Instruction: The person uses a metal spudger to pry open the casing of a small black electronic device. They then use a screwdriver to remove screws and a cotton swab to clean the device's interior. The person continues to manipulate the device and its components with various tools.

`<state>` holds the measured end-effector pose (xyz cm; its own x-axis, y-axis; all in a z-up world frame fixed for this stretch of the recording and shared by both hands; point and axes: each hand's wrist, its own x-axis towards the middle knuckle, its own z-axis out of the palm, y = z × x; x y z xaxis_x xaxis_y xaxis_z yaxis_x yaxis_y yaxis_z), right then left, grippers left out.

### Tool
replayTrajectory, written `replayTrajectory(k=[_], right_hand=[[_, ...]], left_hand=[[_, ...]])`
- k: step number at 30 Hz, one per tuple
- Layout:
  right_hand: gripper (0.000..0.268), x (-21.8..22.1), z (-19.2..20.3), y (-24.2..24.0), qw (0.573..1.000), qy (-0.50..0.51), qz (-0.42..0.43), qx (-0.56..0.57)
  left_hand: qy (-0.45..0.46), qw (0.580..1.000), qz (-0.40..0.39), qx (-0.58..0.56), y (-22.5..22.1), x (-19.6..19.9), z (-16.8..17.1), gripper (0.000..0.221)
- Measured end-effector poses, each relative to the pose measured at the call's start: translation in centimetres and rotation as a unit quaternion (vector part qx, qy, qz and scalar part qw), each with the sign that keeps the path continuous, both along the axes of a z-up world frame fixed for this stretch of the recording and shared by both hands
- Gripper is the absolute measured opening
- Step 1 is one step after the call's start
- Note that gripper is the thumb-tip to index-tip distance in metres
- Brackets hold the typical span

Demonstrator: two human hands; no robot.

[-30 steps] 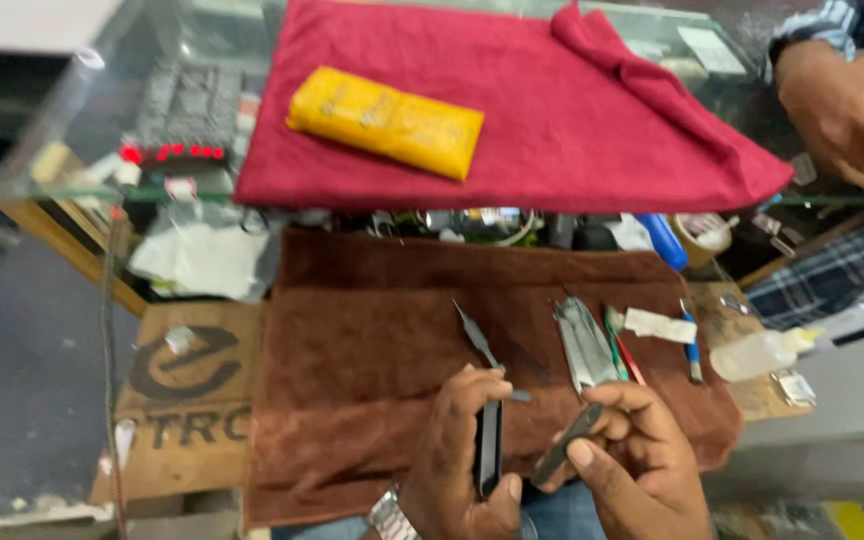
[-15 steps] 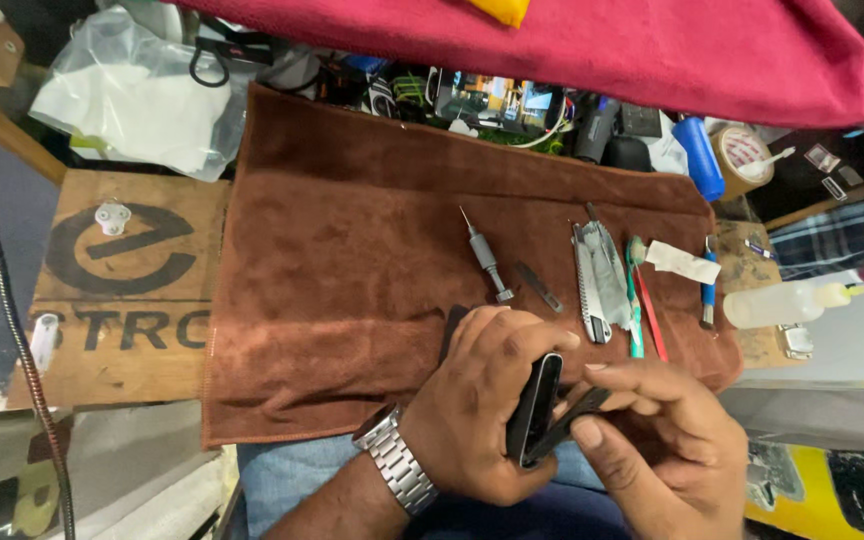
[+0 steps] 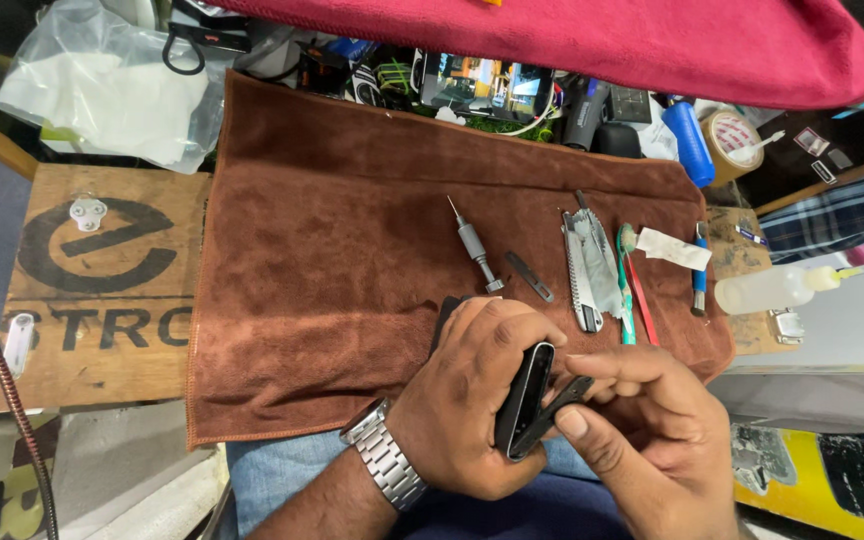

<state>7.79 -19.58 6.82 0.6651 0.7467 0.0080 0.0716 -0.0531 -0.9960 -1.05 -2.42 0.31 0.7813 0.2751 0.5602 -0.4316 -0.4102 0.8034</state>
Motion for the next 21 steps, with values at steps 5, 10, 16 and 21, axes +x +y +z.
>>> replayTrajectory(k=[5,10,16,21], right_hand=[[0.033,0.7,-0.1,-0.1,0.999,0.035,0.023,0.012],[0.034,1.0,0.2,0.1,0.998,0.046,0.038,0.011],[0.033,0.0,1.1,0.4,0.998,-0.033,-0.004,-0.059],[0.034,-0.1,1.0,0.6,0.991,-0.085,-0.022,-0.1]], left_hand=[[0.012,1.0,-0.005,0.003,-0.1,0.2,-0.2,0.078],[0.005,1.0,-0.006,0.004,-0.1,0.2,-0.3,0.076],[0.0,1.0,-0.006,0.002,-0.2,0.3,-0.3,0.076],[-0.003,1.0,-0.005,0.017,-0.1,0.2,0.0,0.078]])
